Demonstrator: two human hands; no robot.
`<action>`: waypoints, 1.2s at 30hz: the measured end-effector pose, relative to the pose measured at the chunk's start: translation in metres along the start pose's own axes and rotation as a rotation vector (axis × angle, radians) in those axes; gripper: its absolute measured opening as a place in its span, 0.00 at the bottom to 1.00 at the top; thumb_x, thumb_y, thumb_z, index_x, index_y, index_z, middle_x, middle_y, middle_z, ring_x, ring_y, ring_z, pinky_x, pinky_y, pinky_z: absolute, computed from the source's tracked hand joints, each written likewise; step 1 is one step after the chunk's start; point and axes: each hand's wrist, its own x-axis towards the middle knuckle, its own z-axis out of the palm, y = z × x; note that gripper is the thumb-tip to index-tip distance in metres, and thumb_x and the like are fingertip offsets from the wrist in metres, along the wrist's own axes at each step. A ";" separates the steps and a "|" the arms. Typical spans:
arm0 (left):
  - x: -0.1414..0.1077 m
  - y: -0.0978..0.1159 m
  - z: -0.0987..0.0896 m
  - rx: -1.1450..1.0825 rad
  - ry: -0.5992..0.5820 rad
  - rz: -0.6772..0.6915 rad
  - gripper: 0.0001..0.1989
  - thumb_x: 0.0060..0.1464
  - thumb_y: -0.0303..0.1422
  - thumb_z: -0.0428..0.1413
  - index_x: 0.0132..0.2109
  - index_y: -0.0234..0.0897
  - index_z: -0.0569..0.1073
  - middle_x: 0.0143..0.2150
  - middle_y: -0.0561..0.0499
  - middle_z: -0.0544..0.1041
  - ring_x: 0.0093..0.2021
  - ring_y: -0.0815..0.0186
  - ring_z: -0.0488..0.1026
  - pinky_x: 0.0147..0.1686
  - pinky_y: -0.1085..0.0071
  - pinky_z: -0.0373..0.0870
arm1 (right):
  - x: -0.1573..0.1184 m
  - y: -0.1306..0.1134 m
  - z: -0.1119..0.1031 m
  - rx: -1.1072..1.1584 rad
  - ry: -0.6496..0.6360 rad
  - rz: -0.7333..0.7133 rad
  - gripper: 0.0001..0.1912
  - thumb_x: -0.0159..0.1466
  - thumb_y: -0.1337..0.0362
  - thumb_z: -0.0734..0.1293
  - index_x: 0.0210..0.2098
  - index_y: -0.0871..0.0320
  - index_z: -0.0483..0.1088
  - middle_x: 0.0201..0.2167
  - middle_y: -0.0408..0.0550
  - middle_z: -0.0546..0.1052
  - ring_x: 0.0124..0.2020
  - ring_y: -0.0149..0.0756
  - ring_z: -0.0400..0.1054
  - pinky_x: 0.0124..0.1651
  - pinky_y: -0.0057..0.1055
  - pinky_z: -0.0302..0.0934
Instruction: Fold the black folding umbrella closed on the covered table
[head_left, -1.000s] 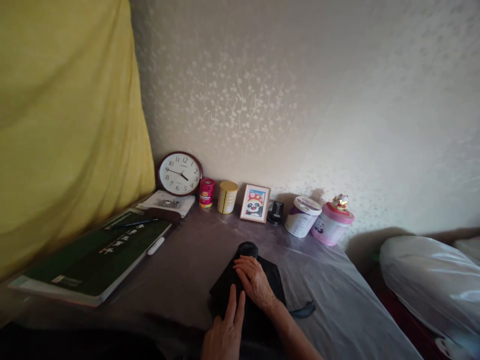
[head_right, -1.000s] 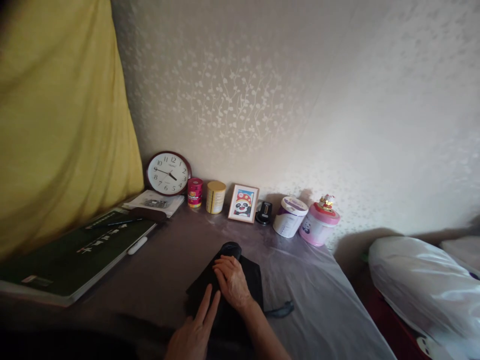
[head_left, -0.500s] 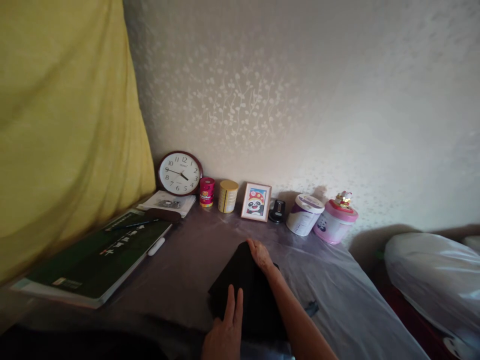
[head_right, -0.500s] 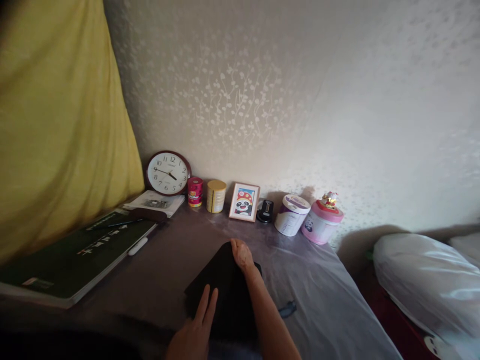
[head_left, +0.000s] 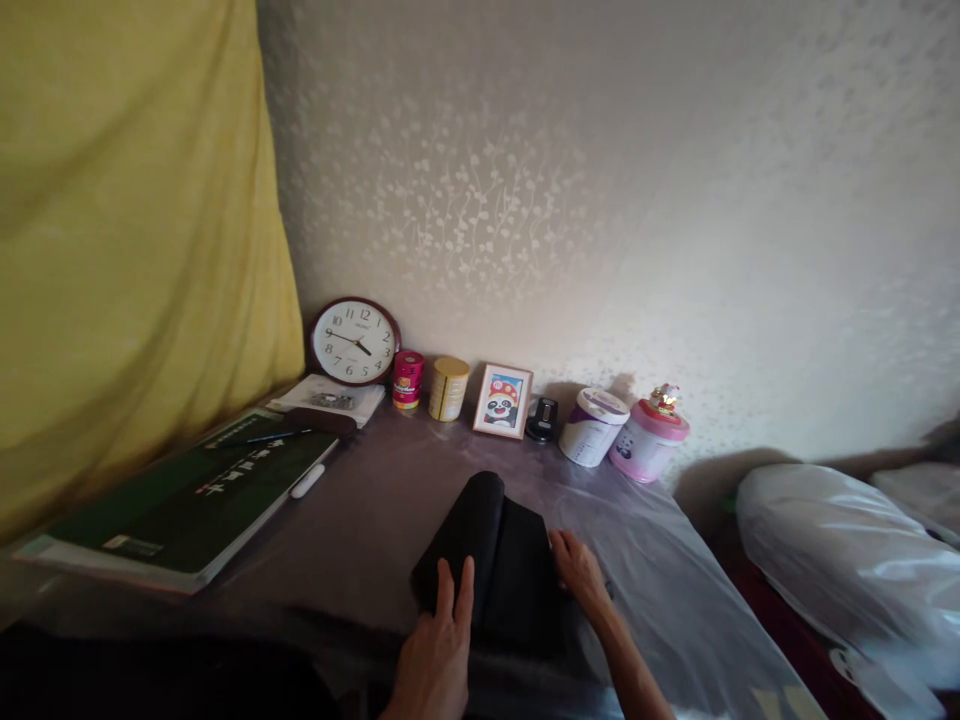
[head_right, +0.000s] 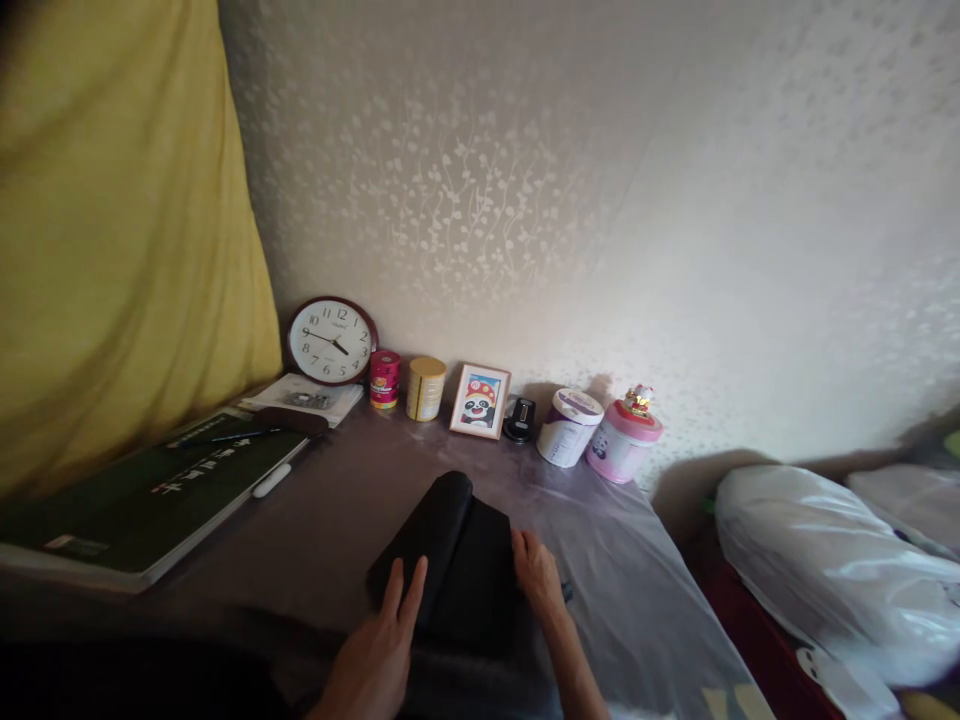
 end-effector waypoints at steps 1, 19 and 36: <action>0.000 0.000 -0.001 0.007 0.001 -0.002 0.41 0.45 0.12 0.39 0.64 0.42 0.39 0.65 0.36 0.47 0.35 0.67 0.75 0.32 0.73 0.72 | -0.003 -0.004 0.000 0.012 -0.011 0.033 0.17 0.61 0.56 0.55 0.30 0.54 0.73 0.27 0.47 0.77 0.28 0.37 0.71 0.29 0.27 0.58; 0.002 -0.002 0.015 0.055 0.139 0.010 0.39 0.43 0.14 0.46 0.63 0.33 0.47 0.61 0.32 0.58 0.31 0.68 0.76 0.29 0.76 0.73 | 0.006 -0.056 0.002 0.061 0.106 -0.079 0.15 0.58 0.57 0.58 0.27 0.58 0.71 0.25 0.48 0.76 0.30 0.40 0.70 0.32 0.29 0.57; 0.003 -0.003 0.004 0.062 0.055 -0.020 0.38 0.43 0.14 0.45 0.63 0.32 0.49 0.62 0.34 0.57 0.31 0.68 0.76 0.29 0.77 0.73 | 0.033 -0.109 0.059 0.481 -0.061 -0.032 0.19 0.53 0.53 0.62 0.35 0.61 0.72 0.24 0.45 0.74 0.27 0.36 0.67 0.29 0.29 0.59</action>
